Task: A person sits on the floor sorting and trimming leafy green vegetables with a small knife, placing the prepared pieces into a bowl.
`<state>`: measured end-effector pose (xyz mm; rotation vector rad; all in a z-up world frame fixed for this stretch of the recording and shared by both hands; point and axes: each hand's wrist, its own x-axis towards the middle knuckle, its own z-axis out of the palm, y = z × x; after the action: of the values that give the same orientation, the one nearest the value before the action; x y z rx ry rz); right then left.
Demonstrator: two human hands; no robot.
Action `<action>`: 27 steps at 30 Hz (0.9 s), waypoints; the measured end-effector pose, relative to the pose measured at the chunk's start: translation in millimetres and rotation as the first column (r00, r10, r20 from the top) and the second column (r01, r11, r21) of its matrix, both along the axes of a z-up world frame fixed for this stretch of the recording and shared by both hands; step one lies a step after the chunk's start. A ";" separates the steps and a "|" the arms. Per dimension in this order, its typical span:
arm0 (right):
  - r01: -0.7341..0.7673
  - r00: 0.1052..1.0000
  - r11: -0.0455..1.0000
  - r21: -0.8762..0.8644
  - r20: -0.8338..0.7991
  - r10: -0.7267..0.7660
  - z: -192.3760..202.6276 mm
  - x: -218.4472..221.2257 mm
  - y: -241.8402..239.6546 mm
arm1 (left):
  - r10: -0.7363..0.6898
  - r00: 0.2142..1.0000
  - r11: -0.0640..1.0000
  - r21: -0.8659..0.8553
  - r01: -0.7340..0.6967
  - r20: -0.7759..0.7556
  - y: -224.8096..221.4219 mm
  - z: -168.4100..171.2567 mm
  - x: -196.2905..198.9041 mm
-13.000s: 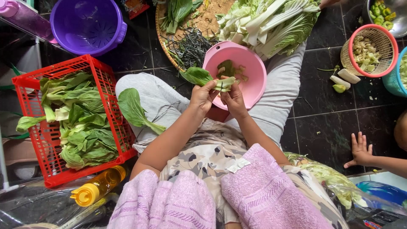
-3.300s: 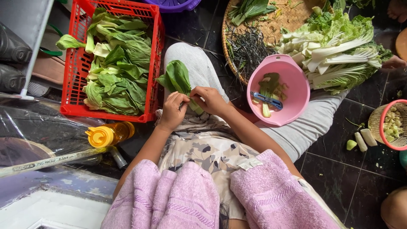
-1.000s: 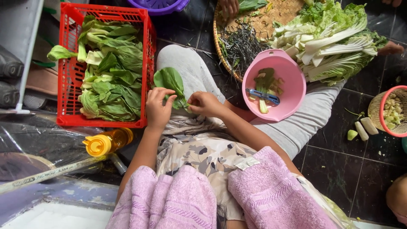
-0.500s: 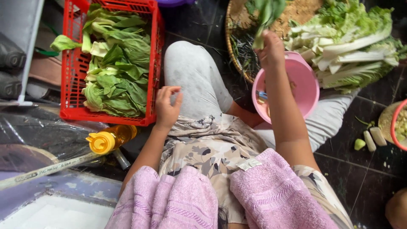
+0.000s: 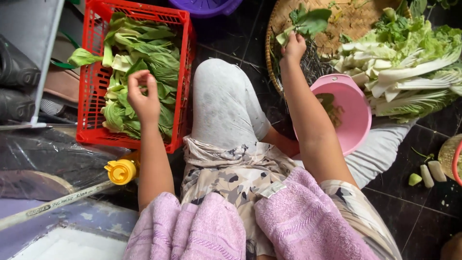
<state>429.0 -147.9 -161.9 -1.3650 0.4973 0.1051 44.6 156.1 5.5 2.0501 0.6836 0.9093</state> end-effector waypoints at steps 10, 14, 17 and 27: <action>-0.380 0.924 0.884 -0.272 -0.078 0.373 51.8 31.1 -48.6 | 0.046 0.998 0.997 -0.052 -0.048 -0.044 21.0 18.5 34.3; -0.516 0.739 0.646 -0.562 0.089 0.668 88.2 20.4 -90.0 | -0.124 0.992 0.992 0.031 0.124 0.009 -27.8 35.1 47.0; -0.442 0.676 0.283 -0.851 -0.109 0.729 104.8 13.6 -112.4 | -0.170 0.985 0.984 0.057 0.169 0.020 -61.7 40.5 53.8; -0.304 0.482 -0.670 -0.678 -0.715 0.506 55.7 -27.9 -84.5 | -0.389 0.916 0.920 0.020 0.392 -0.094 -149.4 25.0 41.2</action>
<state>401.1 -232.4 -106.3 -3.3483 -0.8452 0.6485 85.8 6.7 30.5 2.1659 0.2808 0.6060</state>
